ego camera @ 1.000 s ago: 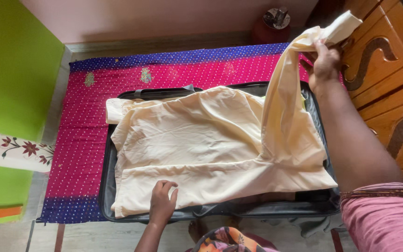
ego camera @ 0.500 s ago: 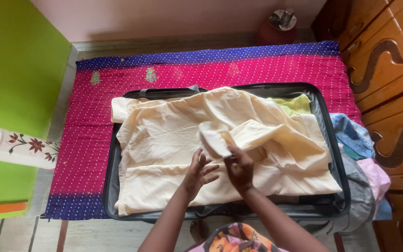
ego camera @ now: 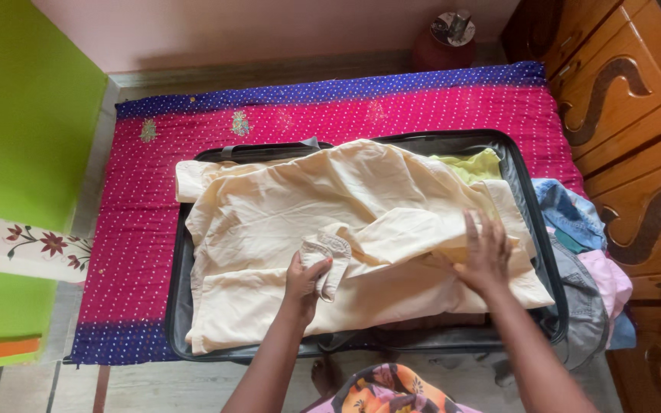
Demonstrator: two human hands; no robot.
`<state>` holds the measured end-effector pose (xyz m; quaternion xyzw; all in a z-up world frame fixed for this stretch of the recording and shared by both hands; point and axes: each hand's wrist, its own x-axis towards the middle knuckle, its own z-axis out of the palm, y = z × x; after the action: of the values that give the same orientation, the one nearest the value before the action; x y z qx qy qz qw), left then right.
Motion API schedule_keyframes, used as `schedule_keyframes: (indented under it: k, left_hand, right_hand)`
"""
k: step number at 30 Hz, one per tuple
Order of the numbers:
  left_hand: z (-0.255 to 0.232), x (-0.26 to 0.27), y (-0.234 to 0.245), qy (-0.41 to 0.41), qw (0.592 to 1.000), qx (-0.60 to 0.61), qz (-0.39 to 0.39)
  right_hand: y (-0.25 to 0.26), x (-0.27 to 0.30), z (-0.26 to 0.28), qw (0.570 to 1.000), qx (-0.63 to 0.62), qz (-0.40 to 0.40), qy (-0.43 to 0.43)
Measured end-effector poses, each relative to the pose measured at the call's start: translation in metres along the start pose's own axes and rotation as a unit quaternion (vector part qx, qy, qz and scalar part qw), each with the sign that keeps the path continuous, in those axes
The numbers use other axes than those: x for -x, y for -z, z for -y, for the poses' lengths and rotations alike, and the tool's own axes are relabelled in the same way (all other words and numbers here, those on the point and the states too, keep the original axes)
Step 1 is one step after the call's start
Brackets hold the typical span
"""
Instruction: The person buttons a cream-colored shirt, spreads it flat over an open suitcase, folds the sleeves and sides of the shirt inward, and then settles the folded garment into the suitcase.
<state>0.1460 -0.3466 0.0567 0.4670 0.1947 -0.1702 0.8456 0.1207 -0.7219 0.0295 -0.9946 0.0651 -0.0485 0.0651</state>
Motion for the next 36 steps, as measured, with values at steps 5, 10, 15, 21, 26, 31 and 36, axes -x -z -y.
schedule_keyframes:
  k: [5,10,15,21,26,31,36]
  left_hand:
    - [-0.028,-0.007,-0.006,-0.029,0.998,0.001,0.050]
    - [-0.061,-0.013,-0.016,-0.085,0.986,0.019,0.140]
    - [-0.076,-0.010,-0.010,-0.092,0.985,-0.011,0.148]
    - [-0.038,0.019,0.048,0.026,0.994,-0.098,-0.037]
    - [0.023,0.023,0.107,0.135,0.945,-0.208,-0.214]
    - [0.074,-0.012,0.154,-0.003,0.871,-0.439,-0.219]
    - [0.056,-0.015,0.132,-0.011,0.816,-0.562,-0.136]
  right_hand:
    - [0.006,-0.023,-0.073,0.965,0.044,0.239,-0.099]
    - [0.003,-0.042,-0.089,0.971,-0.007,0.105,-0.213]
    - [-0.007,-0.051,-0.084,0.931,-0.064,-0.008,-0.359]
    - [-0.037,-0.013,-0.109,0.968,-0.035,0.023,-0.246]
    - [-0.066,0.026,-0.146,0.987,-0.041,-0.089,-0.126]
    - [-0.057,0.030,-0.157,0.992,-0.058,-0.103,-0.051]
    - [-0.052,0.039,-0.160,0.991,-0.046,-0.067,-0.109]
